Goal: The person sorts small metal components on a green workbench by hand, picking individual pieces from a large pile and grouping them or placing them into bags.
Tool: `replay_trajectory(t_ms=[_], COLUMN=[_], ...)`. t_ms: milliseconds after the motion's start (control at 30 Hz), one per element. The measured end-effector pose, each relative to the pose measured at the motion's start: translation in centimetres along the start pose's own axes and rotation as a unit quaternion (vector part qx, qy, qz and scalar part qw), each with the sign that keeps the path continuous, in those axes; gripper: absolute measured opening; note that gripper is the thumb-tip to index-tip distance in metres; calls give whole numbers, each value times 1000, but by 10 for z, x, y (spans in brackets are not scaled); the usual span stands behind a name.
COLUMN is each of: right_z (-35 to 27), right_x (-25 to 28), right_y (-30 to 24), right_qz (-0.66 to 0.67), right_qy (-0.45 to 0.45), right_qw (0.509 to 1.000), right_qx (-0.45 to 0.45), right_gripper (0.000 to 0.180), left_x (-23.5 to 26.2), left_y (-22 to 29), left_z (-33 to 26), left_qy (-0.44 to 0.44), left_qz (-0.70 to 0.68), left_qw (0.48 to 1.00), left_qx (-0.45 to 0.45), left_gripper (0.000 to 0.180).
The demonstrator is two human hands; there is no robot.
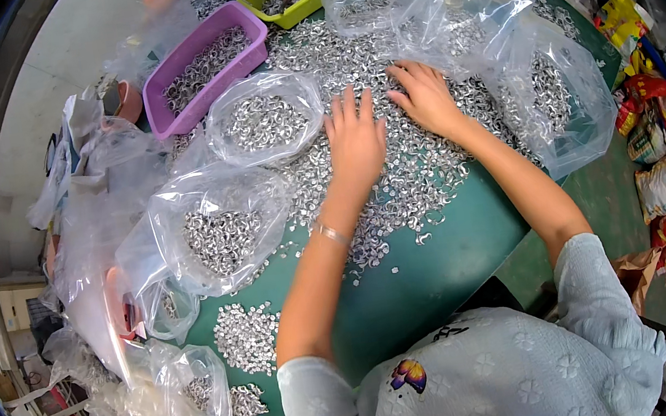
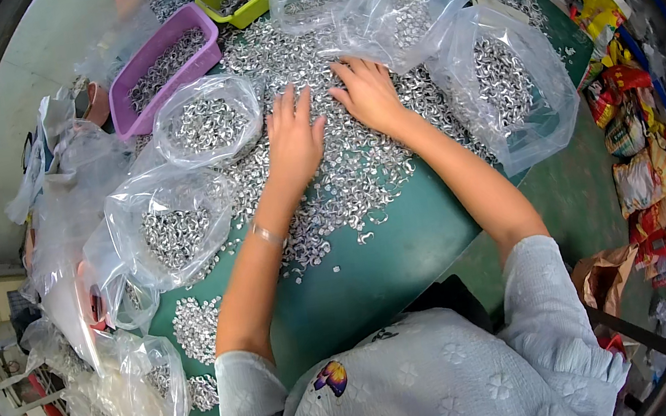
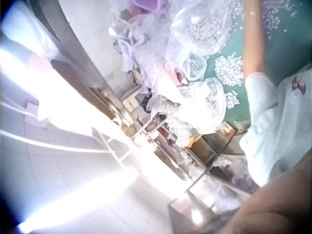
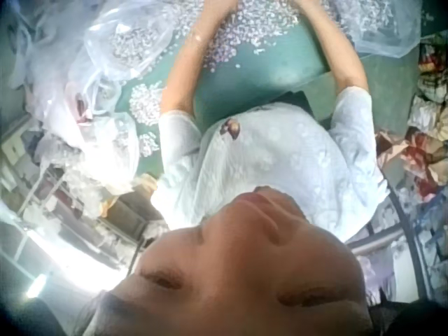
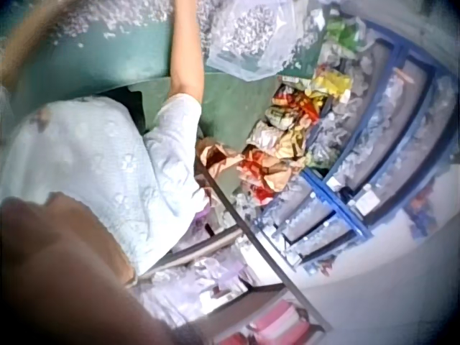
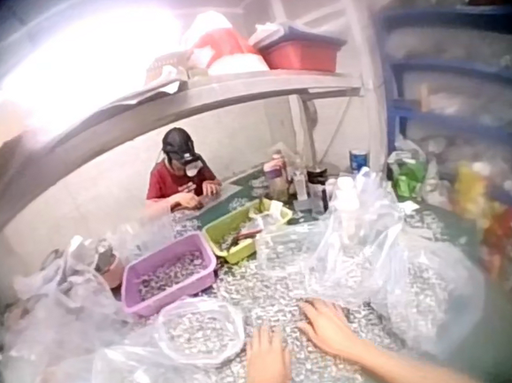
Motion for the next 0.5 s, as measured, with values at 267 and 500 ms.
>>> replay_trajectory(t_ms=[267,500], right_z=[-24,-52], right_x=[-18,-13], right_y=[-31,-77], right_qz=[-52,51], right_qy=[-65,-101], right_qw=[996,990], right_qx=[37,89], right_gripper=[47,44], left_x=[-25,-1], left_y=[-2,5], left_z=[-23,-78], left_qy=[-50,-75], left_qz=[78,78], left_qw=[995,994], left_qx=[-43,-23], left_gripper=[45,41])
Point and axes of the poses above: each hand's wrist, its own z-axis towards the middle knuckle, its own x-axis out of the back of the hand, y = z × x, the point moved 9 cm from there along z, towards the middle knuckle, and after that the axes turned 13 degrees about -y, right-handed, at the moved point
